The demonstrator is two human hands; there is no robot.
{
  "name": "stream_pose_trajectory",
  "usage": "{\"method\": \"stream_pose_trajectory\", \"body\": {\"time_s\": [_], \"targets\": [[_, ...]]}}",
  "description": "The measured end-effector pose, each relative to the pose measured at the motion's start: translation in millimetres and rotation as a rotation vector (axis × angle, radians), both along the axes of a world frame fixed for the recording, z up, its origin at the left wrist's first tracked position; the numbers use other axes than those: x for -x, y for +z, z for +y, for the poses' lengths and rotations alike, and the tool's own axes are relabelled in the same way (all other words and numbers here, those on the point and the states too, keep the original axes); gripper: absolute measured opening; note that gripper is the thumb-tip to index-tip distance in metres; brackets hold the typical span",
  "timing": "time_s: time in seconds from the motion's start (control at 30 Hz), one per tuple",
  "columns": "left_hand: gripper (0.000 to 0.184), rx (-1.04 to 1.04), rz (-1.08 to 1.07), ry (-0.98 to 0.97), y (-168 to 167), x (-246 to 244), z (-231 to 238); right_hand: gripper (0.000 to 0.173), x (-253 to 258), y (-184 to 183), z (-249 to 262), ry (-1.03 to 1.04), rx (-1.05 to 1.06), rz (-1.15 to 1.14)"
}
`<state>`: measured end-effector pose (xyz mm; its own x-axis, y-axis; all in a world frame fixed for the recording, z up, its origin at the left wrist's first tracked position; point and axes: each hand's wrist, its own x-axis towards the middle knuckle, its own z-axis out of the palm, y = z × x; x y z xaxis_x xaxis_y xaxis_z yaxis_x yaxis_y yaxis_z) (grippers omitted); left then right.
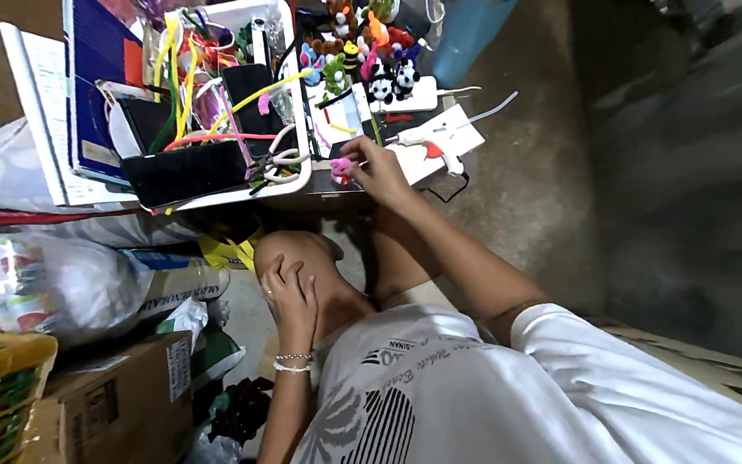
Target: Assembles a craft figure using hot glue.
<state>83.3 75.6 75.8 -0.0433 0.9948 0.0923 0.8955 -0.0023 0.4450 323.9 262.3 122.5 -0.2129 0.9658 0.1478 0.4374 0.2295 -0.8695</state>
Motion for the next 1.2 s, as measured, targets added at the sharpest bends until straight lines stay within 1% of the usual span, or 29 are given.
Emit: {"method": "stream_pose_trajectory", "body": {"time_s": [0.07,0.13,0.3,0.4,0.47,0.53,0.57,0.6,0.63,0.67,0.73,0.77,0.8,0.83,0.9,1.0,1.03,1.07,1.1,1.13,1.17,1.2], "targets": [[0.038,-0.018,0.096,-0.004,-14,-1,-6,0.034,8,-6,9,-0.001,0.055,-0.026],[0.038,-0.058,0.145,0.009,-21,-2,-7,0.034,14,-6,16,-0.008,0.094,-0.034],[0.034,-0.113,0.12,0.073,-25,0,2,0.033,23,-17,28,0.036,0.06,-0.093],[0.034,-0.122,0.114,0.056,-24,1,1,0.038,19,-14,26,0.032,0.019,-0.141],[0.034,-0.141,0.098,0.031,-24,4,-1,0.037,11,-5,13,0.006,-0.078,-0.137],[0.031,-0.18,0.07,0.024,-27,6,-1,0.027,5,10,-11,-0.019,-0.158,-0.107],[0.03,-0.203,0.048,0.038,-27,5,-1,0.021,4,16,-26,-0.006,-0.141,-0.106],[0.029,-0.229,0.021,0.066,-27,4,-1,0.017,5,18,-41,0.046,-0.065,-0.14],[0.031,-0.251,-0.009,0.116,-27,3,-1,0.014,7,13,-54,0.134,0.054,-0.228],[0.036,-0.259,-0.047,0.182,-24,3,-1,0.013,13,2,-64,0.246,0.211,-0.369],[0.047,-0.249,-0.145,0.321,-25,7,2,0.016,39,-29,-77,0.462,0.598,-0.729],[0.053,-0.235,-0.203,0.366,-29,12,4,0.019,54,-49,-77,0.522,0.774,-0.829],[0.058,-0.216,-0.264,0.393,-34,17,5,0.024,68,-75,-74,0.528,0.916,-0.852],[0.062,-0.2,-0.313,0.403,-38,21,6,0.029,81,-107,-69,0.492,1.002,-0.836],[0.063,-0.163,-0.386,0.391,-38,25,6,0.04,96,-179,-53,0.368,1.071,-0.767],[0.062,-0.144,-0.463,0.364,-39,27,7,0.039,95,-289,-27,0.267,1.131,-0.67],[0.062,-0.15,-0.483,0.349,-40,29,6,0.04,92,-318,-23,0.216,1.112,-0.641],[0.064,-0.143,-0.502,0.348,-39,30,4,0.04,89,-333,-27,0.162,1.037,-0.624],[0.066,-0.125,-0.533,0.362,-37,30,3,0.04,87,-332,-37,0.097,0.868,-0.624],[0.068,-0.107,-0.555,0.384,-36,31,3,0.041,83,-310,-48,0.036,0.696,-0.648],[0.071,-0.093,-0.577,0.396,-36,31,3,0.045,79,-236,-11,0.229,1.202,-0.637],[0.072,-0.086,-0.604,0.41,-35,32,3,0.043,71,-191,-19,0.154,1.221,-0.535]]}}
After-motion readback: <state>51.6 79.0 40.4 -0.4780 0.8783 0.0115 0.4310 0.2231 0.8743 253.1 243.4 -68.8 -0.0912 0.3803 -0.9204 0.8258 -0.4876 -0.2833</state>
